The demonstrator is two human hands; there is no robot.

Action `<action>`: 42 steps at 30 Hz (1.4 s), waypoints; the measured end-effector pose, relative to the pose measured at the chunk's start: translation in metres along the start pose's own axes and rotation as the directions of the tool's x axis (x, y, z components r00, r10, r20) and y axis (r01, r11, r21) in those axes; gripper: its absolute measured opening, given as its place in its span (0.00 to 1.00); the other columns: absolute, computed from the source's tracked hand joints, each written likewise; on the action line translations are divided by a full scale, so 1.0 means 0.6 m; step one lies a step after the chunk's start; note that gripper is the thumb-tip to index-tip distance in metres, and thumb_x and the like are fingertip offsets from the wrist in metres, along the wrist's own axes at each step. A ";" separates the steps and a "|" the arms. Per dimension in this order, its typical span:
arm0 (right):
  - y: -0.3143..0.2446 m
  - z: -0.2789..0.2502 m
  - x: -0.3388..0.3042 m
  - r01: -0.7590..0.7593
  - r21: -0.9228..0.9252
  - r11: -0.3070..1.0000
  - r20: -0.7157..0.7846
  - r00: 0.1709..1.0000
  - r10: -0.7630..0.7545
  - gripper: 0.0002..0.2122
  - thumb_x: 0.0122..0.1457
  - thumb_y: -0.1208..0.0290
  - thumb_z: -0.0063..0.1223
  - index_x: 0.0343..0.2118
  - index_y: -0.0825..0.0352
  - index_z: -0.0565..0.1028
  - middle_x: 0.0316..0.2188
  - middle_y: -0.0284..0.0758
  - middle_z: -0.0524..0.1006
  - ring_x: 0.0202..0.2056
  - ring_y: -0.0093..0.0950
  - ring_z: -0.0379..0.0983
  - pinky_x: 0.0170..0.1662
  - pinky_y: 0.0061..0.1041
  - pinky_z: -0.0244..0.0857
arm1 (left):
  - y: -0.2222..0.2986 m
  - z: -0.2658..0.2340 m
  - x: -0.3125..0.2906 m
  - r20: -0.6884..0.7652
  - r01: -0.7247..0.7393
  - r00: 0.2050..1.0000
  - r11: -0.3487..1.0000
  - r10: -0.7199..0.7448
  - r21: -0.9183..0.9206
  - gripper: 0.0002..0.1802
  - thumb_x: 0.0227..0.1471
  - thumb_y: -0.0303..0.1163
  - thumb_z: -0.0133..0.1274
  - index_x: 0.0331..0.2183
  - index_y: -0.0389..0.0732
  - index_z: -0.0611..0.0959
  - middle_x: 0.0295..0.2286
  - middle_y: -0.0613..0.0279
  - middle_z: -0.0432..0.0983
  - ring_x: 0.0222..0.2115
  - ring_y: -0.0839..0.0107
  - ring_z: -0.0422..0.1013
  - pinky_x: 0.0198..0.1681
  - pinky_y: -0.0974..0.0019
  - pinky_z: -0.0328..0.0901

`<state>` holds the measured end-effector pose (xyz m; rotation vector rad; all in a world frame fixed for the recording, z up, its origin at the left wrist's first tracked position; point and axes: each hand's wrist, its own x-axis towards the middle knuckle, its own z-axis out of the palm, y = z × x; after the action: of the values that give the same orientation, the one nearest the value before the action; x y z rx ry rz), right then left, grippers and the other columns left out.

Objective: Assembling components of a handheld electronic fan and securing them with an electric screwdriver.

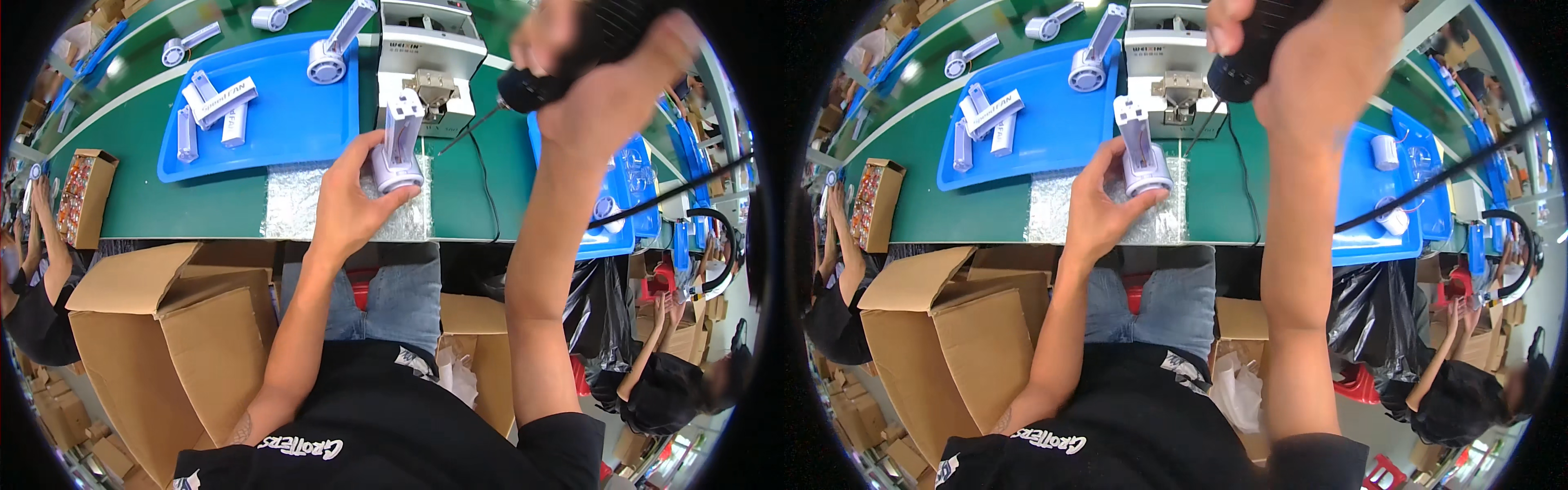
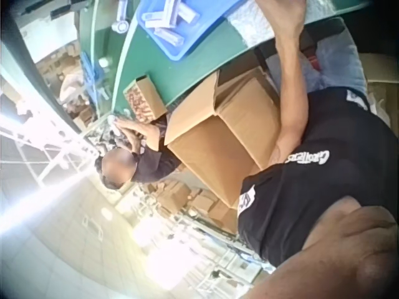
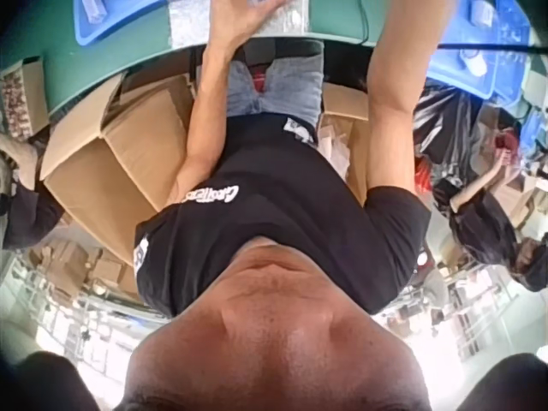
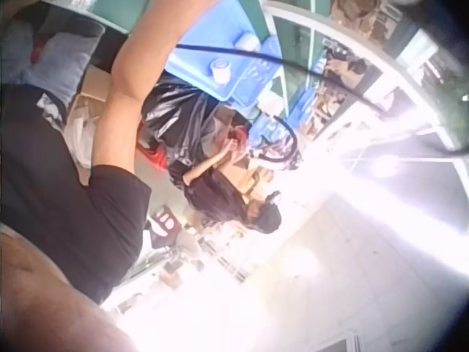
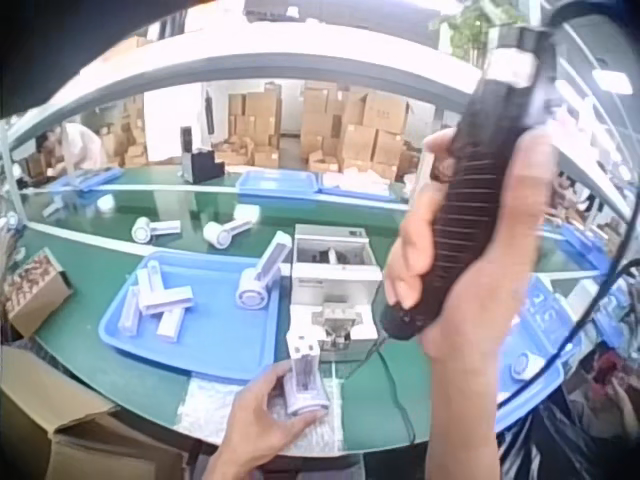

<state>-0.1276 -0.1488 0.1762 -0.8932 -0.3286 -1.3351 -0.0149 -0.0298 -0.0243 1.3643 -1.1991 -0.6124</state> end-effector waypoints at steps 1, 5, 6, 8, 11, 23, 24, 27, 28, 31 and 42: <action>-0.014 0.020 -0.015 0.117 -0.462 0.879 -0.093 0.979 -0.179 0.36 0.70 0.32 0.32 0.46 0.69 0.71 0.12 0.30 0.67 0.08 0.21 0.63 0.11 0.20 0.60 | 0.000 0.003 0.000 0.001 -0.011 1.000 1.000 0.011 -0.001 0.36 0.40 0.29 0.76 0.52 0.36 0.79 0.42 0.52 0.82 0.41 0.60 0.79 0.47 0.60 0.73; -0.012 0.039 -0.054 0.056 -0.499 0.865 -0.125 0.983 -0.136 0.37 0.70 0.31 0.31 0.46 0.70 0.70 0.11 0.31 0.68 0.08 0.21 0.64 0.11 0.20 0.62 | -0.008 0.003 -0.003 0.006 -0.057 0.998 0.997 0.057 0.049 0.36 0.39 0.29 0.77 0.51 0.36 0.80 0.45 0.52 0.81 0.43 0.57 0.79 0.48 0.60 0.72; -0.005 0.042 -0.061 0.057 -0.514 0.856 -0.122 0.983 -0.139 0.37 0.70 0.31 0.31 0.46 0.70 0.70 0.11 0.31 0.68 0.08 0.21 0.64 0.11 0.20 0.62 | -0.009 0.002 -0.004 0.002 -0.070 0.998 0.996 0.070 0.056 0.36 0.39 0.29 0.77 0.51 0.36 0.80 0.45 0.53 0.81 0.44 0.57 0.78 0.49 0.60 0.72; -0.002 0.028 -0.055 0.061 -0.549 0.834 -0.110 0.983 -0.145 0.37 0.70 0.31 0.31 0.46 0.70 0.70 0.11 0.31 0.68 0.08 0.21 0.64 0.11 0.20 0.63 | -0.007 -0.001 -0.005 0.011 -0.059 0.998 0.995 0.058 0.081 0.37 0.39 0.27 0.76 0.52 0.36 0.79 0.44 0.55 0.81 0.44 0.63 0.78 0.51 0.62 0.71; 0.006 0.025 -0.053 0.073 -0.603 0.794 -0.086 0.984 -0.155 0.37 0.70 0.31 0.31 0.46 0.70 0.70 0.11 0.32 0.68 0.08 0.21 0.64 0.11 0.20 0.63 | -0.002 0.002 -0.006 0.017 -0.061 0.998 0.993 0.060 0.098 0.37 0.40 0.25 0.76 0.53 0.35 0.79 0.43 0.57 0.82 0.44 0.69 0.77 0.53 0.64 0.70; 0.021 0.001 -0.068 0.113 -0.793 0.599 0.000 0.983 -0.185 0.38 0.70 0.31 0.29 0.47 0.71 0.70 0.10 0.32 0.68 0.08 0.22 0.65 0.11 0.20 0.63 | 0.000 -0.001 -0.005 0.027 -0.067 0.998 0.993 0.065 0.092 0.37 0.39 0.25 0.76 0.53 0.35 0.80 0.43 0.57 0.82 0.45 0.68 0.77 0.53 0.63 0.70; 0.024 -0.002 -0.070 0.115 -0.806 0.581 0.006 0.983 -0.186 0.38 0.70 0.31 0.29 0.47 0.71 0.70 0.10 0.32 0.68 0.08 0.22 0.65 0.11 0.20 0.63 | 0.000 -0.001 -0.005 0.024 -0.075 0.997 0.992 0.073 0.102 0.37 0.39 0.25 0.76 0.53 0.35 0.80 0.44 0.57 0.82 0.45 0.68 0.77 0.53 0.63 0.70; 0.025 -0.009 -0.078 0.123 -0.841 0.527 0.024 0.981 -0.191 0.38 0.70 0.30 0.29 0.47 0.71 0.70 0.10 0.32 0.68 0.08 0.22 0.65 0.11 0.20 0.63 | 0.003 0.000 -0.002 0.020 -0.111 0.994 0.987 0.109 0.117 0.38 0.38 0.25 0.77 0.53 0.36 0.80 0.45 0.56 0.82 0.45 0.66 0.77 0.53 0.63 0.69; 0.025 -0.012 -0.079 0.128 -0.852 0.508 0.031 0.980 -0.194 0.38 0.70 0.30 0.29 0.47 0.71 0.70 0.10 0.32 0.68 0.08 0.22 0.65 0.11 0.20 0.63 | 0.003 0.000 -0.004 0.022 -0.111 0.994 0.987 0.109 0.119 0.38 0.38 0.25 0.77 0.53 0.36 0.80 0.45 0.56 0.82 0.45 0.66 0.77 0.53 0.63 0.69; 0.024 -0.009 -0.073 0.168 -0.884 0.437 0.074 0.972 -0.224 0.38 0.70 0.30 0.28 0.47 0.71 0.70 0.10 0.33 0.68 0.07 0.23 0.65 0.11 0.20 0.63 | 0.006 0.004 0.000 0.031 -0.118 0.993 0.982 0.115 0.150 0.38 0.38 0.26 0.76 0.53 0.37 0.80 0.45 0.55 0.82 0.45 0.64 0.78 0.53 0.63 0.69; -0.015 0.011 -0.016 0.177 -0.918 0.355 0.000 0.895 -0.446 0.30 0.70 0.35 0.42 0.41 0.66 0.70 0.13 0.28 0.69 0.10 0.19 0.66 0.13 0.20 0.62 | -0.012 0.011 -0.001 -0.035 -0.044 0.998 0.999 0.045 0.028 0.36 0.41 0.27 0.75 0.53 0.37 0.79 0.43 0.53 0.82 0.42 0.61 0.79 0.49 0.61 0.71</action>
<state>-0.1364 -0.1370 0.1771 -1.5980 0.5690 -2.0268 -0.0188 -0.0332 -0.0326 1.3624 -1.2104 -0.5399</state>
